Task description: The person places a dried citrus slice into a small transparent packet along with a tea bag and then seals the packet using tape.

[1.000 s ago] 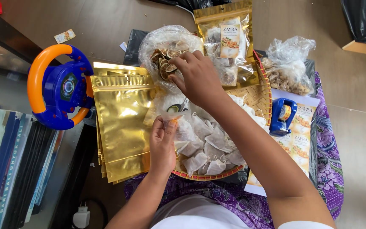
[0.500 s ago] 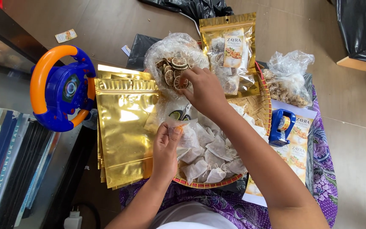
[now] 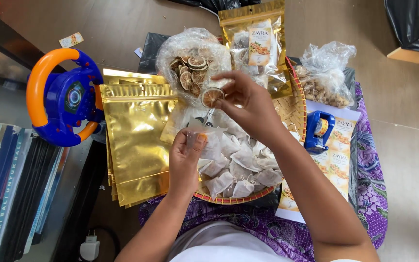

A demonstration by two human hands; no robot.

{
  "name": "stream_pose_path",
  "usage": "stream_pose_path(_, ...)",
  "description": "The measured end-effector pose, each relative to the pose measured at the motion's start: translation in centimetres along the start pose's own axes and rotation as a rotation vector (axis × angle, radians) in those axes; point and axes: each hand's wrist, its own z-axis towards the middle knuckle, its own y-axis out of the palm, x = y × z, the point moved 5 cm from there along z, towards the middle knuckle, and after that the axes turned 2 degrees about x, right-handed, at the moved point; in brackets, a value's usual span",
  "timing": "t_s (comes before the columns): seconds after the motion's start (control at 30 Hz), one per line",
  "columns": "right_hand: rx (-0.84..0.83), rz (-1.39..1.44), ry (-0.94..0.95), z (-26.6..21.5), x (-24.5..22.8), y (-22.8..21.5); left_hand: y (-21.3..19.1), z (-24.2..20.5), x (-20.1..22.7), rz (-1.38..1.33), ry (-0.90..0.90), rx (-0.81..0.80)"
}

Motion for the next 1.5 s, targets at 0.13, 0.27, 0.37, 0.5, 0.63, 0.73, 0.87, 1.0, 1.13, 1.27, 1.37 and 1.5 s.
stream_pose_path(0.13, 0.000, 0.058, 0.033, -3.1, -1.4, -0.8, 1.2, -0.4, 0.5, 0.016, 0.005, -0.043)
stream_pose_path(0.27, 0.000, 0.105, 0.049, -5.5, -0.9, -1.8, 2.9, -1.2, 1.7, 0.141, 0.027, -0.122)
stream_pose_path(0.37, 0.022, 0.139, 0.070, -6.8, 0.2, -2.5, 4.0, -1.5, 2.6, 0.219, 0.049, -0.173)
stream_pose_path(0.5, 0.048, 0.185, 0.103, -8.4, 1.0, -3.1, 5.0, -1.8, 2.9, 0.393, 0.094, -0.230)
stream_pose_path(0.63, 0.078, 0.085, 0.032, -8.8, 0.2, -3.4, 5.4, -1.9, 2.8, 0.432, 0.095, -0.270)
stream_pose_path(0.73, 0.093, 0.073, 0.016, -9.0, 0.5, -3.8, 5.8, -1.7, 2.7, 0.484, 0.127, -0.325)
stream_pose_path(0.87, 0.116, 0.111, 0.037, -9.4, 1.1, -4.2, 6.3, -2.0, 2.7, 0.446, 0.116, -0.432)
stream_pose_path(1.0, 0.169, 0.140, 0.076, -9.8, 2.1, -5.0, 6.6, -2.1, 2.3, 0.348, 0.027, -0.530)
stream_pose_path(1.13, 0.186, 0.107, 0.091, -10.0, 2.4, -5.6, 6.7, -1.9, 2.2, 0.276, -0.013, -0.525)
stream_pose_path(1.27, 0.177, 0.091, 0.088, -9.9, 2.9, -6.0, 6.7, -2.1, 2.0, 0.231, -0.058, -0.506)
stream_pose_path(1.37, 0.176, 0.061, 0.076, -9.9, 2.8, -5.8, 6.5, -1.9, 1.3, 0.207, -0.066, -0.507)
stream_pose_path(1.5, 0.182, -0.058, 0.083, -9.7, 1.7, -5.4, 5.9, -1.6, -0.4, 0.193, -0.053, -0.506)
